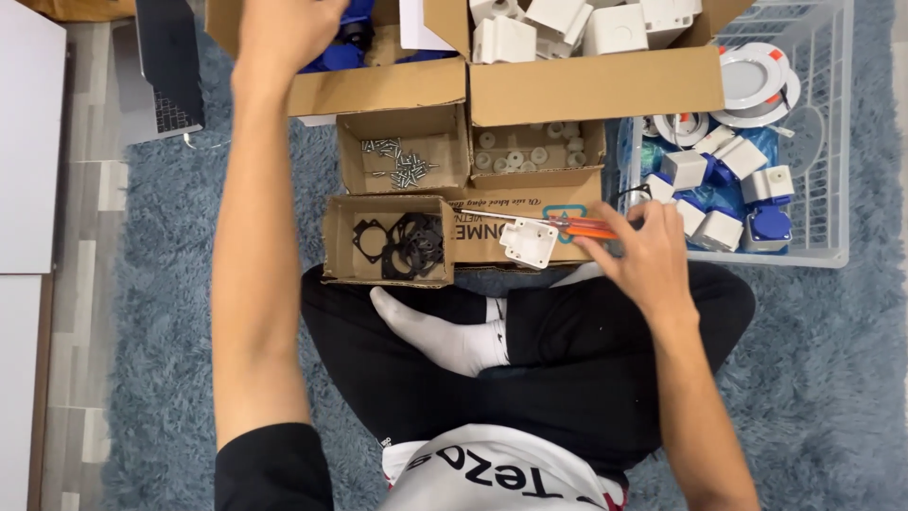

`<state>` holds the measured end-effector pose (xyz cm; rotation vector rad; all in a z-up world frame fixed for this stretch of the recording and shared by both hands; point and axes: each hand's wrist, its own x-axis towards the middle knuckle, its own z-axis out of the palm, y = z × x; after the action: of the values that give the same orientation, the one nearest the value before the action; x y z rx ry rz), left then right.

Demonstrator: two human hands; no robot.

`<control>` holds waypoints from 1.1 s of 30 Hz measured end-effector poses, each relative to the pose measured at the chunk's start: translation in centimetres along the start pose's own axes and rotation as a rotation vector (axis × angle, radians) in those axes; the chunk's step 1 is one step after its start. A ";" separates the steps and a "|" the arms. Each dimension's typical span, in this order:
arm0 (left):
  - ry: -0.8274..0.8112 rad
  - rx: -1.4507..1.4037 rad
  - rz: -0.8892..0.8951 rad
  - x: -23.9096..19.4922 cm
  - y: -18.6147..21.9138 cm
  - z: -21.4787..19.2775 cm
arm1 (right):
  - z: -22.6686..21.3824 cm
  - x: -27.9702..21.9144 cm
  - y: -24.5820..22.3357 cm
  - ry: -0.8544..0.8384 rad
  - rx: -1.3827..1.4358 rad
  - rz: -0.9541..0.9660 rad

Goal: The person sits on the floor and assembles electrical components. They pick up a blue plastic part and a white plastic housing, fit them together, and then use a screwdriver to tighten screws into the blue part to secure the assembly.

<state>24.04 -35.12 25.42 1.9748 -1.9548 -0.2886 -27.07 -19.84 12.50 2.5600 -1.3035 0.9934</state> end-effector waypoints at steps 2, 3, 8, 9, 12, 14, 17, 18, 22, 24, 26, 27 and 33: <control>0.163 -0.239 0.247 -4.5 1.7 -3.3 | 0.2 0.6 0.6 -0.077 -0.025 -0.022; 0.161 -0.240 0.244 -6.3 3.0 -4.5 | 0.2 0.7 0.9 -0.080 -0.023 -0.022; 0.316 -0.667 0.468 -17.5 8.6 -8.4 | 0.5 0.5 3.1 -0.129 -0.077 -0.015; 0.315 -0.668 0.471 -19.7 8.8 -7.9 | 1.0 0.5 3.5 -0.128 -0.079 -0.014; 0.196 -0.959 0.423 -26.4 9.4 -5.2 | 1.9 0.5 4.2 -0.083 -0.086 -0.023; 0.017 -1.469 0.336 -30.3 10.4 -2.1 | 2.2 0.7 4.3 -0.062 -0.019 -0.040; -0.262 -1.727 0.233 -33.5 14.3 2.3 | 0.8 0.2 2.7 -0.023 0.117 0.026; -0.259 -1.729 0.233 -34.6 15.0 4.3 | 0.7 0.0 1.4 -0.025 0.116 0.023; -0.417 -1.998 -0.088 -37.1 17.7 10.4 | 0.7 0.0 -4.1 -0.045 0.354 0.099; -0.421 -2.018 -0.135 -37.1 18.7 12.0 | 1.5 0.7 -5.5 -0.030 0.416 0.079; -0.419 -2.008 -0.247 -36.9 19.4 13.0 | 2.4 0.8 -5.6 -0.019 0.422 0.096; -0.417 -2.009 -0.251 -37.0 19.3 14.0 | 2.2 0.7 -5.3 -0.022 0.423 0.097; -0.288 -1.901 -0.171 -36.6 19.5 17.6 | -0.2 0.1 -3.3 -0.036 0.401 0.167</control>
<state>-1.74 -0.26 13.14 0.6902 -0.6583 -1.6757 -24.62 -17.76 13.39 2.7965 -1.4781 1.3704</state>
